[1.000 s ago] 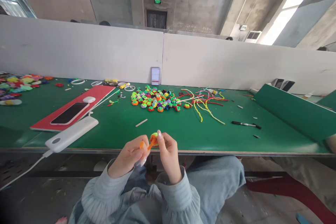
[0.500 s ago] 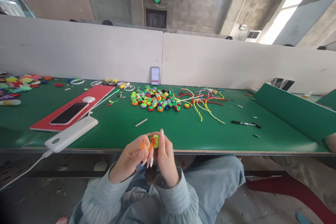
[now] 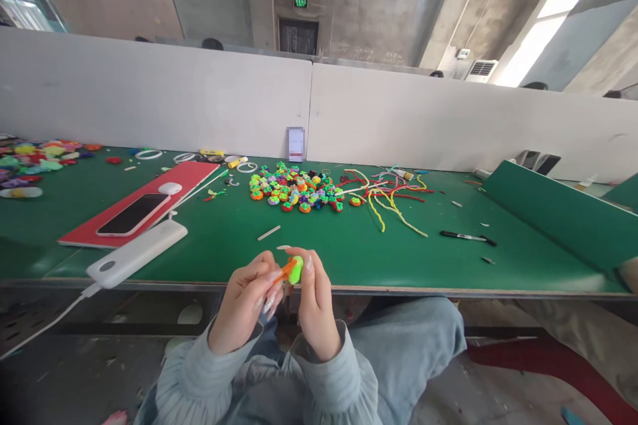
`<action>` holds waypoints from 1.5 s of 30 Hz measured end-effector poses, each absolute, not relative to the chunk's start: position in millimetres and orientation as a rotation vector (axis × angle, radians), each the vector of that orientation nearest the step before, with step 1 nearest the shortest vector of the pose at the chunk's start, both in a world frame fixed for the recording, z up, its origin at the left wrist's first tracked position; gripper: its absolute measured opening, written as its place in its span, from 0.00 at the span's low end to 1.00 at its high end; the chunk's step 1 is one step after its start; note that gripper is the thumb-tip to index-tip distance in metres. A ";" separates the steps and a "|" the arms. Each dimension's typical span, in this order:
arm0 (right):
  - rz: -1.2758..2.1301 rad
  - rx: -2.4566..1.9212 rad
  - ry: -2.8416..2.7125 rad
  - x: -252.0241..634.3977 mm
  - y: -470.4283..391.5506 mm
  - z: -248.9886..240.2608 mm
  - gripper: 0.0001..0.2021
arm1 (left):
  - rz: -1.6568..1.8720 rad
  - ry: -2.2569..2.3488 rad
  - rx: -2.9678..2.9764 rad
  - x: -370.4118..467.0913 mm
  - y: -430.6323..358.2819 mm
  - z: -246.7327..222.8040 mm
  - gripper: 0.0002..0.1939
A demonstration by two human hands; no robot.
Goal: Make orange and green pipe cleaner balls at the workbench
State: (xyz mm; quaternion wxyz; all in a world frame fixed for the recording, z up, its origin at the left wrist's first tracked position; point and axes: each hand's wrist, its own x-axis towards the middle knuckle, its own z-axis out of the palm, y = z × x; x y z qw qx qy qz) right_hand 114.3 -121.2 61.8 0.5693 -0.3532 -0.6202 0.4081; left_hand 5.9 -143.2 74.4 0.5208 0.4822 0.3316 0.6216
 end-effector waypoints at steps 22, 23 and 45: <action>1.195 -0.766 -1.307 107.8 -126.2 62.4 0.20 | 1.516 1.122 1.399 3.2 -147.3 79.4 0.14; 1.201 -0.767 -1.304 107.9 -126.2 61.9 0.21 | 1.503 1.105 1.380 3.2 -147.2 79.1 0.15; 1.073 -0.811 -1.505 113.8 -128.1 67.2 0.19 | 1.447 1.233 1.466 5.6 -149.0 86.3 0.15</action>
